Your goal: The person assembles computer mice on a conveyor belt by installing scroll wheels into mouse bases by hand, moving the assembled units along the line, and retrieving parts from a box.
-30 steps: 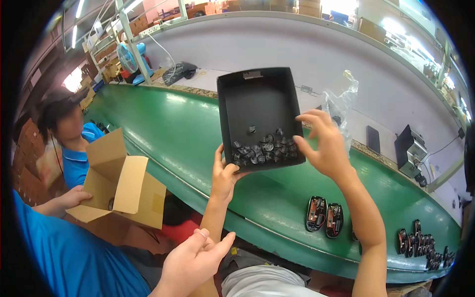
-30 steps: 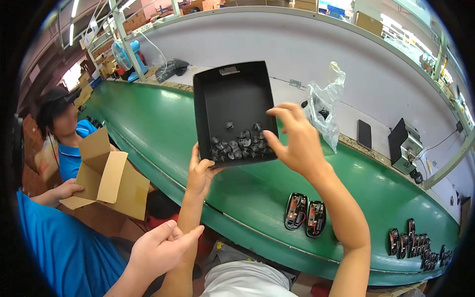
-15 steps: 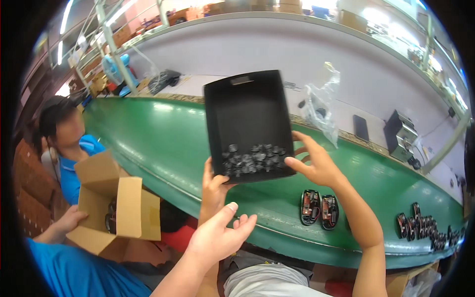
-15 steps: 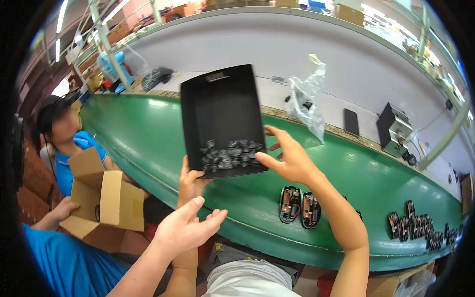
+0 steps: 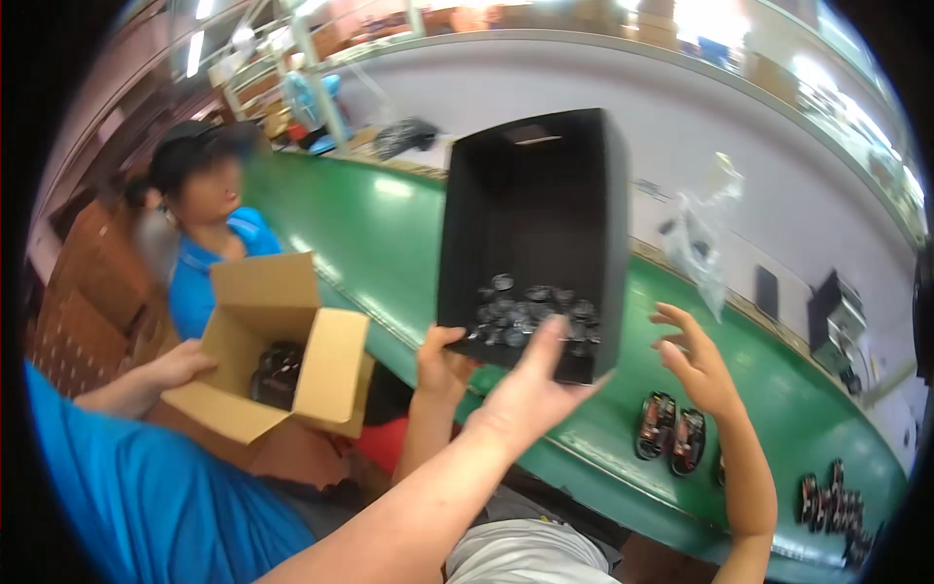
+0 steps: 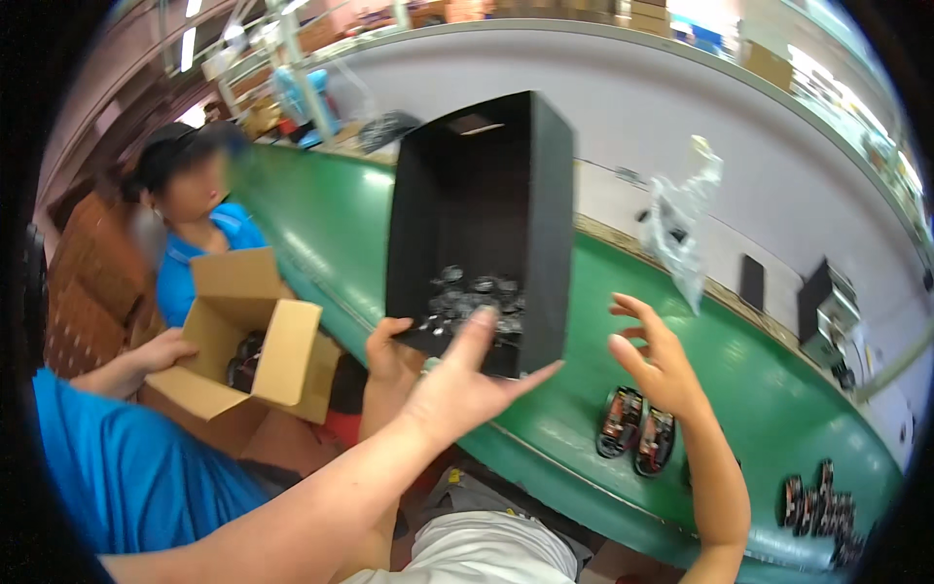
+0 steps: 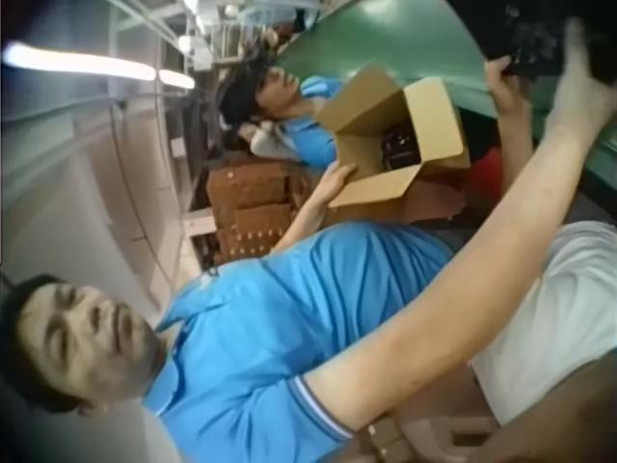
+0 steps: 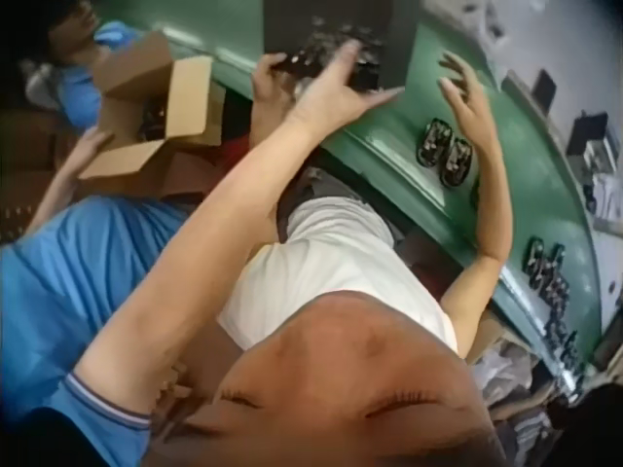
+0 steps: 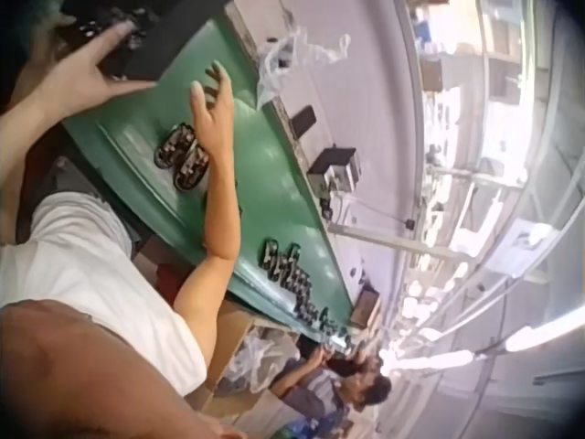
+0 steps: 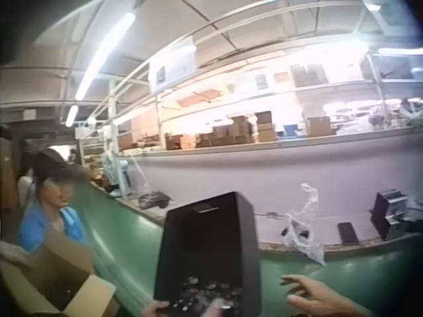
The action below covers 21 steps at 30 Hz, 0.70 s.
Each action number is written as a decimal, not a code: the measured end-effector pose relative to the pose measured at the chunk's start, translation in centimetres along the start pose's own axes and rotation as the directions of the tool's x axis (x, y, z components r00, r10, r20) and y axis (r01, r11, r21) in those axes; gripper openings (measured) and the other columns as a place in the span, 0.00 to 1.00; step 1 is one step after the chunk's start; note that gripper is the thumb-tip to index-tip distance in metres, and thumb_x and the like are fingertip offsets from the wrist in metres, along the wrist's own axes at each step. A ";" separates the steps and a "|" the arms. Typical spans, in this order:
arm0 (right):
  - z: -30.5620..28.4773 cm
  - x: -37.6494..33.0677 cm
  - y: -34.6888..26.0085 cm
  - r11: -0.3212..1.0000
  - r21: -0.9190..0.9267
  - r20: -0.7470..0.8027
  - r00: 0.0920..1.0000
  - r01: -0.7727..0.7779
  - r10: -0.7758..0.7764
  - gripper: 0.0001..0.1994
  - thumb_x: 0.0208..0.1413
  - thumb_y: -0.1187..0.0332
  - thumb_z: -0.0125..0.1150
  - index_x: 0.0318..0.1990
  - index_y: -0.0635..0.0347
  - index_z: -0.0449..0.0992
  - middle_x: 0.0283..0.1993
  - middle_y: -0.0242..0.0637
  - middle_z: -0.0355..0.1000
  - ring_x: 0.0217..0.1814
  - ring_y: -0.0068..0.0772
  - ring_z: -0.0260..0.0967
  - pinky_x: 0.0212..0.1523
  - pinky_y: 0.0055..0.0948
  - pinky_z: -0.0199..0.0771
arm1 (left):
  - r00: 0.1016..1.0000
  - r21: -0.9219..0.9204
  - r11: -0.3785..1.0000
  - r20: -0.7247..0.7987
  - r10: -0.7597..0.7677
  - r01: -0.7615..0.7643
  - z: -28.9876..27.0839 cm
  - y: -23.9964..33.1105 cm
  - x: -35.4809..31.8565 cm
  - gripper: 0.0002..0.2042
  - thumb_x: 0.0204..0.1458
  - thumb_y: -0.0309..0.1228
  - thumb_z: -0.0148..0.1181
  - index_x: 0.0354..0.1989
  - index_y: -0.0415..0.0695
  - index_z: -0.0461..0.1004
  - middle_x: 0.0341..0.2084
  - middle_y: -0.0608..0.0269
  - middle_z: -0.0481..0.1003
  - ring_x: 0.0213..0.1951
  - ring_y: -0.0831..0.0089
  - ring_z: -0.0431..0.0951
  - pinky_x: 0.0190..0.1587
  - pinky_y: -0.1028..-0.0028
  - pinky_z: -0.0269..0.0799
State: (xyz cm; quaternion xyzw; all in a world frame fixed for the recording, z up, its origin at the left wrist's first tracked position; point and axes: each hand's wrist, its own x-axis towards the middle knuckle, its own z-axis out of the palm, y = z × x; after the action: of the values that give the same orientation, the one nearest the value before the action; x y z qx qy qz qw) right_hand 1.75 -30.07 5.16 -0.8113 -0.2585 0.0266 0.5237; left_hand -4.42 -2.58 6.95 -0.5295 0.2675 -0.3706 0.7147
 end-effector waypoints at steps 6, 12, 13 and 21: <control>-0.6 -0.3 1.3 0.997 0.033 -0.043 0.996 -0.070 0.072 0.29 0.65 0.61 0.57 0.71 0.59 0.61 0.66 0.44 0.67 0.56 0.36 0.72 0.53 0.36 0.76 | 0.997 -0.204 0.979 0.070 0.022 -0.007 -1.0 -0.4 -0.3 0.23 0.65 0.30 0.51 0.67 0.37 0.61 0.66 0.58 0.58 0.65 0.63 0.65 0.65 0.56 0.71; -0.2 0.5 2.4 0.994 0.036 -0.022 0.995 -0.099 0.100 0.30 0.67 0.57 0.56 0.72 0.59 0.60 0.65 0.43 0.67 0.57 0.35 0.72 0.51 0.35 0.76 | 0.961 -0.376 0.885 -0.126 0.246 -0.276 -2.2 -0.2 -2.3 0.29 0.54 0.30 0.54 0.65 0.36 0.57 0.58 0.70 0.71 0.56 0.72 0.75 0.51 0.65 0.78; -0.3 0.4 2.5 0.995 0.053 -0.021 0.996 -0.087 0.088 0.30 0.67 0.56 0.56 0.72 0.60 0.59 0.65 0.43 0.67 0.56 0.35 0.72 0.50 0.34 0.76 | 0.952 -0.319 0.897 -0.115 0.284 -0.307 -2.1 -1.3 -2.6 0.29 0.54 0.30 0.54 0.64 0.35 0.57 0.59 0.71 0.71 0.56 0.73 0.76 0.49 0.67 0.78; 1.5 0.4 1.4 0.923 0.332 0.093 0.980 -0.195 0.174 0.31 0.72 0.54 0.47 0.73 0.68 0.55 0.70 0.53 0.61 0.62 0.39 0.71 0.55 0.35 0.74 | 0.963 -0.949 -0.273 0.088 0.257 0.159 -2.6 0.1 -3.2 0.19 0.57 0.33 0.59 0.55 0.39 0.72 0.24 0.75 0.74 0.30 0.77 0.79 0.35 0.69 0.72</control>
State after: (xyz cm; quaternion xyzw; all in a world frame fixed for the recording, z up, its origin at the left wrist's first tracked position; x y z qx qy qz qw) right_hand 2.15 -29.13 3.36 -0.7284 -0.1886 0.1450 0.6426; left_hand -8.26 -1.42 6.07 -0.9184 0.3814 0.0937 0.0489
